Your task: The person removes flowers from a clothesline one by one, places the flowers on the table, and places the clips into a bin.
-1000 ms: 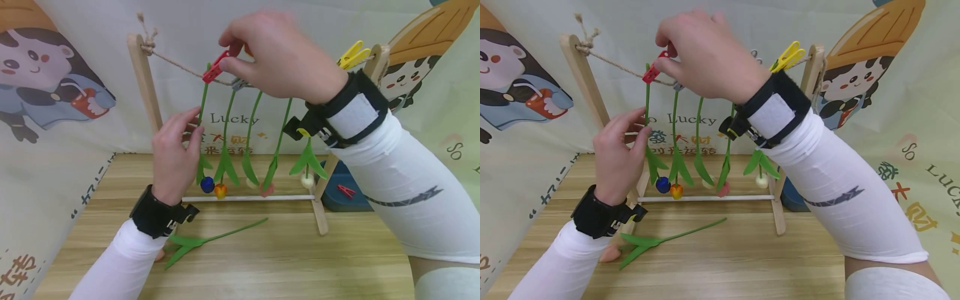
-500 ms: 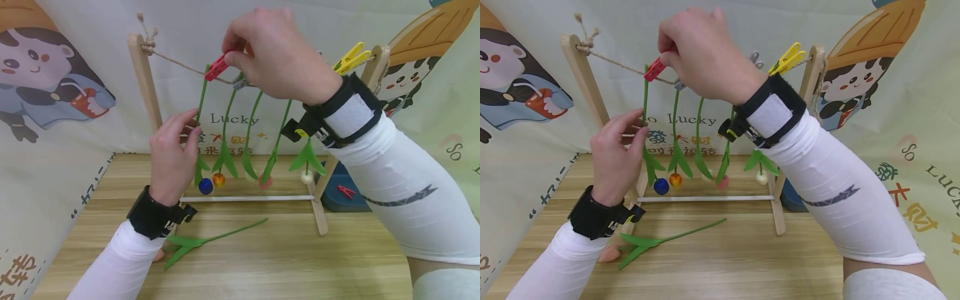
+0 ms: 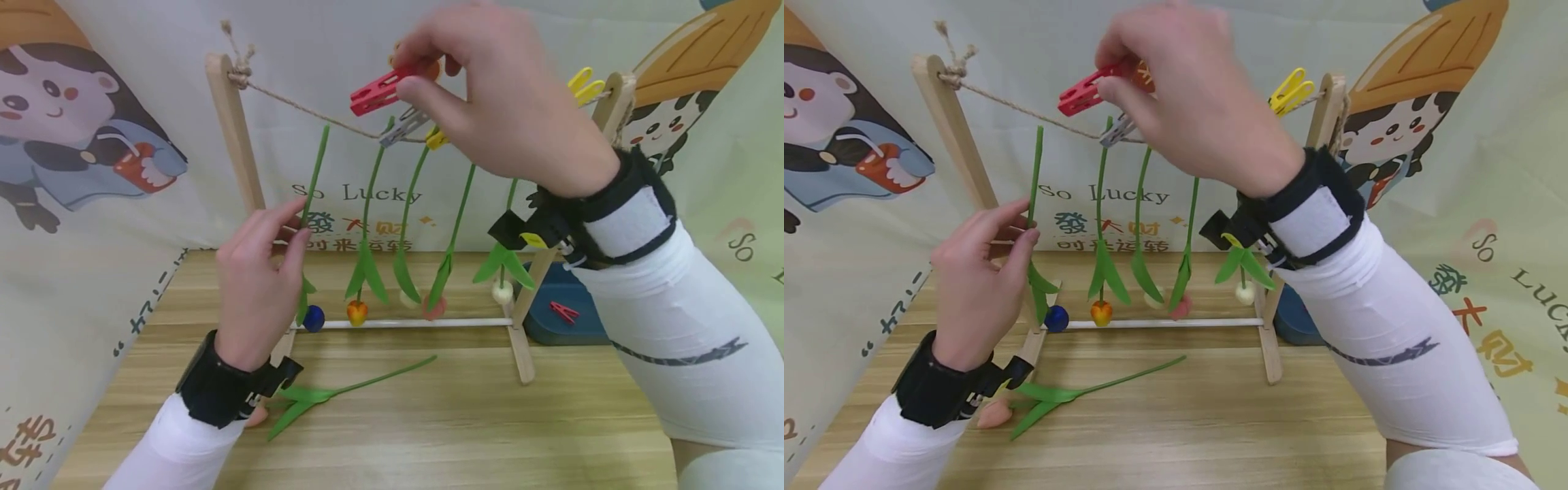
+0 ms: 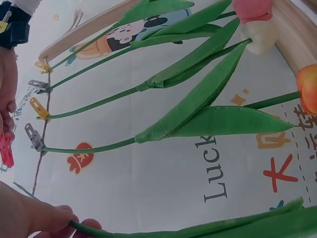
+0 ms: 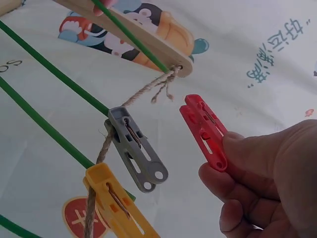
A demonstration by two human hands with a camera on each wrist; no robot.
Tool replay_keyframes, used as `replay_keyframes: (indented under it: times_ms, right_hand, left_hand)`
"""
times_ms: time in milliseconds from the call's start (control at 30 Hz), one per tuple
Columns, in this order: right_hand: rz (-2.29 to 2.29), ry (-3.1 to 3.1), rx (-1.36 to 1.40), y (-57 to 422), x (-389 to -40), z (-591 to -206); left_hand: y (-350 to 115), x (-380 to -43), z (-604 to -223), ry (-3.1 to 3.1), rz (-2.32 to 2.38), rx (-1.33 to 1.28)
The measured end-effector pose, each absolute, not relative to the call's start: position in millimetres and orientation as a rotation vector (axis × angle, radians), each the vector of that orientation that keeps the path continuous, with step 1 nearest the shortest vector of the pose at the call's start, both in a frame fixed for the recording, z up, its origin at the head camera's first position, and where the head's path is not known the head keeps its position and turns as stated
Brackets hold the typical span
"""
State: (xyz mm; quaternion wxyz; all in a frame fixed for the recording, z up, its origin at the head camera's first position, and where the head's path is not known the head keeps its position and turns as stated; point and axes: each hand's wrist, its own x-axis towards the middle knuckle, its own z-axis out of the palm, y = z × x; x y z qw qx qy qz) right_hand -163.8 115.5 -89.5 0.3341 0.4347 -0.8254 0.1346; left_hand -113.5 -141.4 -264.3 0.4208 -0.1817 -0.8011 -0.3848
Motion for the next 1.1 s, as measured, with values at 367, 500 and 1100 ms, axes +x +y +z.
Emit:
replay_keyframes:
  times_ms: [367, 500, 1100]
  right_hand:
    - [0.512, -1.97, 1.214, 161.9, -133.9, -123.4]
    - [0.608, -2.062, 1.119, 183.7, -121.8, -146.5]
    - [0.79, -2.348, 0.596, 286.7, -106.6, -270.6]
  left_hand:
    - [-151.3, -87.1, -274.5, -2.082, -0.799, -0.448]
    - [-152.6, -80.2, -282.0, -2.104, -0.735, -0.469]
    - [-141.8, -61.7, -338.4, -2.332, -0.502, -0.581]
